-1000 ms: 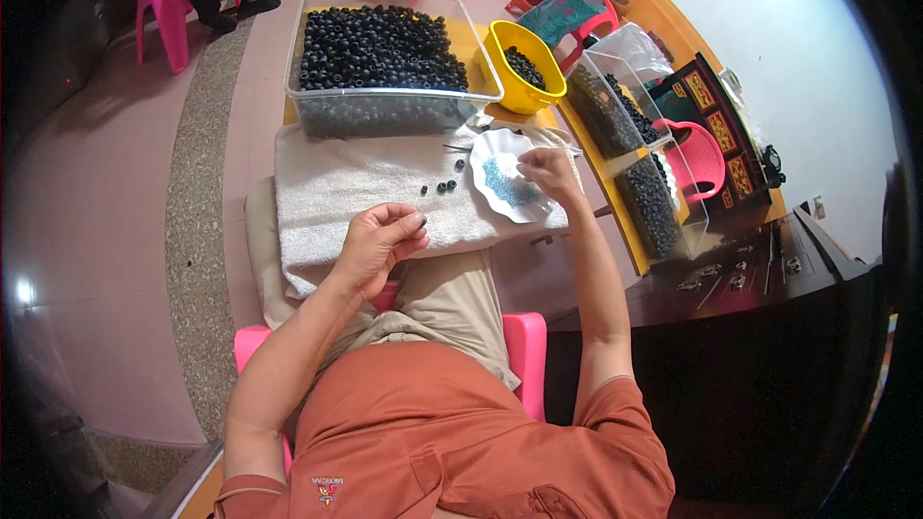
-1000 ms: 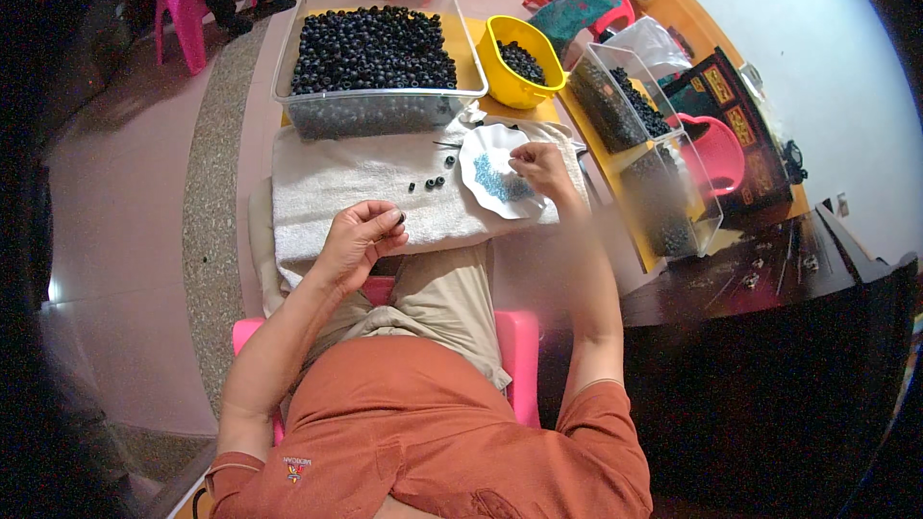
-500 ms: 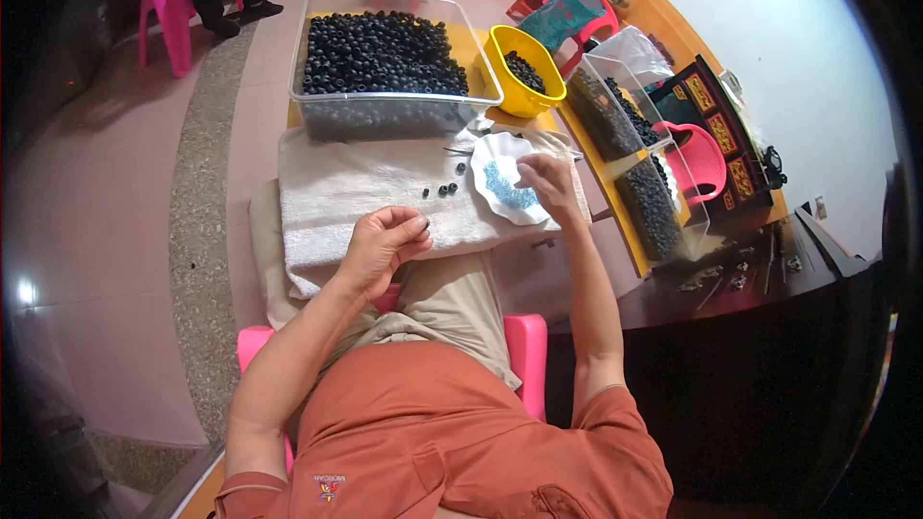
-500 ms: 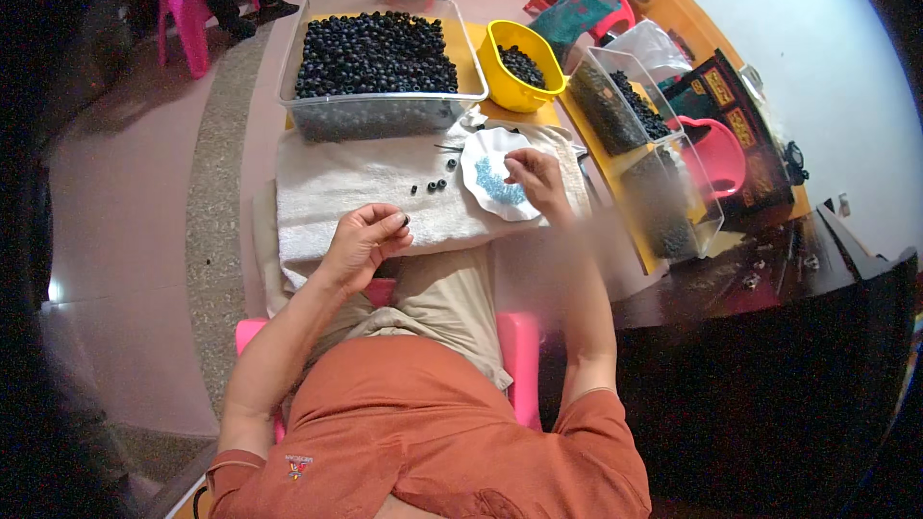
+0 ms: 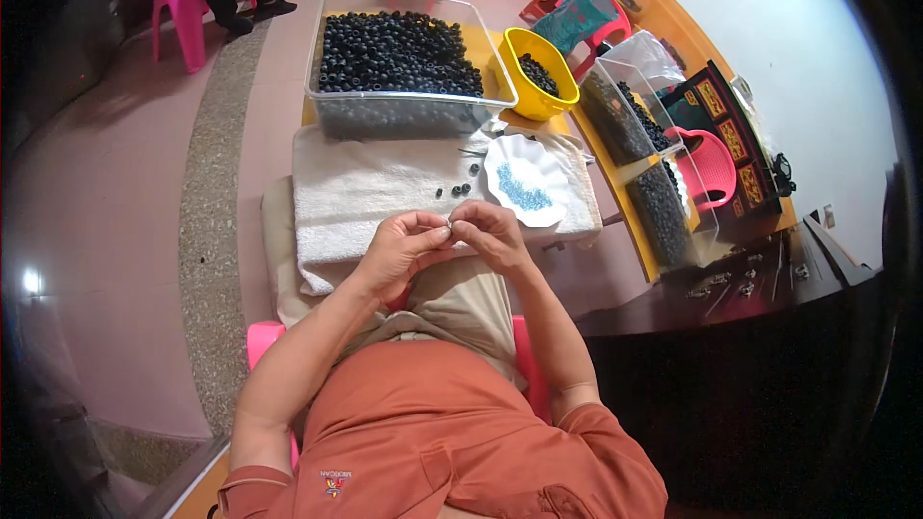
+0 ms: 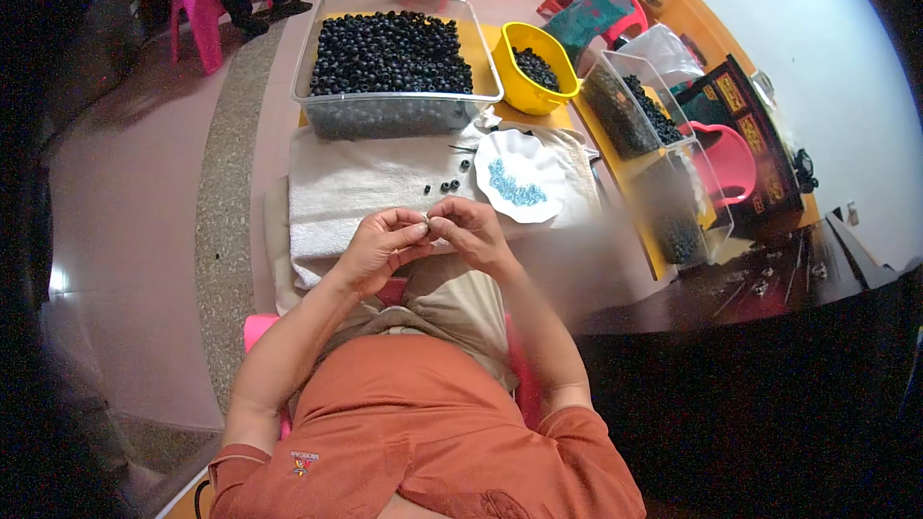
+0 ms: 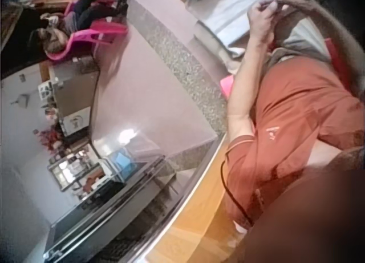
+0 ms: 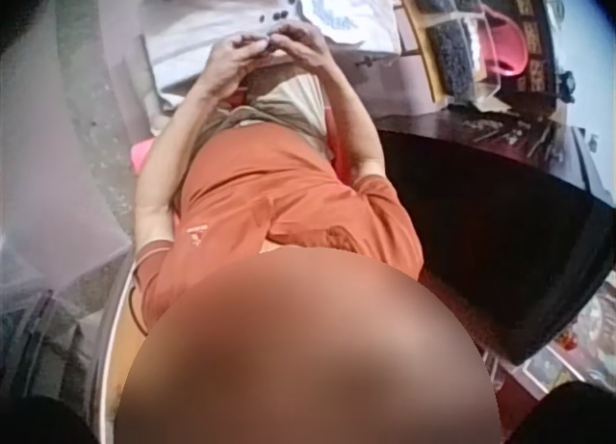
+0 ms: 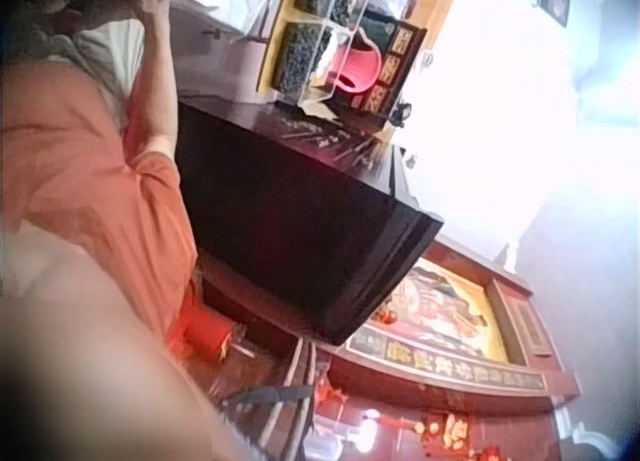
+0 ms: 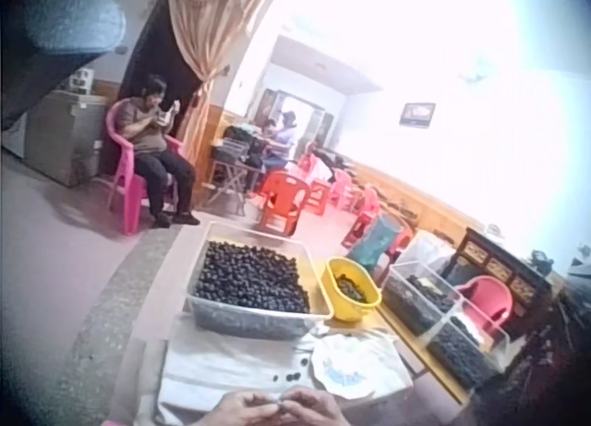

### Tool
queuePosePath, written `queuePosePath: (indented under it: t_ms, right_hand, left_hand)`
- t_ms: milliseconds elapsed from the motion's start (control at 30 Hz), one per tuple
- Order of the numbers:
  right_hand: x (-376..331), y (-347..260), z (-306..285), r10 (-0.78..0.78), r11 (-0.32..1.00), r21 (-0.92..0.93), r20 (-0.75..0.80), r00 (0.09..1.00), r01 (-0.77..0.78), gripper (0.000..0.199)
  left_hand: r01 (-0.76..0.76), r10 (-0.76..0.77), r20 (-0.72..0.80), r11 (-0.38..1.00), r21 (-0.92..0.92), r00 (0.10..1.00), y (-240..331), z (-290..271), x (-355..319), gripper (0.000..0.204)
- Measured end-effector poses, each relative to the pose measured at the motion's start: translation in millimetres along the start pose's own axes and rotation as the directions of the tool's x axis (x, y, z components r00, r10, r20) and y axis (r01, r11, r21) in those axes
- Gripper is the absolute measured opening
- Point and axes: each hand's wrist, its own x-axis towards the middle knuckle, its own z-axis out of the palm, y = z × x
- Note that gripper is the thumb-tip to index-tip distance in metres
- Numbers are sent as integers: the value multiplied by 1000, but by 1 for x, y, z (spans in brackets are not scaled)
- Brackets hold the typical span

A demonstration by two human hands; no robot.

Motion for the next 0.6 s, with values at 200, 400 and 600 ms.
queuePosePath:
  t_ms: [200, 400, 600]
  right_hand:
    - [-3, 4, -4, -47, 978, -203, -27, 999, 41, 8]
    - [-6, 4, -2, -57, 989, -134, 9, 998, 58, 7]
    - [-6, 6, -1, -193, 961, -199, 19, 981, 193, 9]
  left_hand:
    - [18, -18, 0, 1000, 5, 1000, 6, 4, -3, 14]
    - [13, -13, 2, 1000, 2, 1000, 3, 2, -3, 13]
    - [28, -28, 15, 1000, 1, 999, 1, 0, -1, 12]
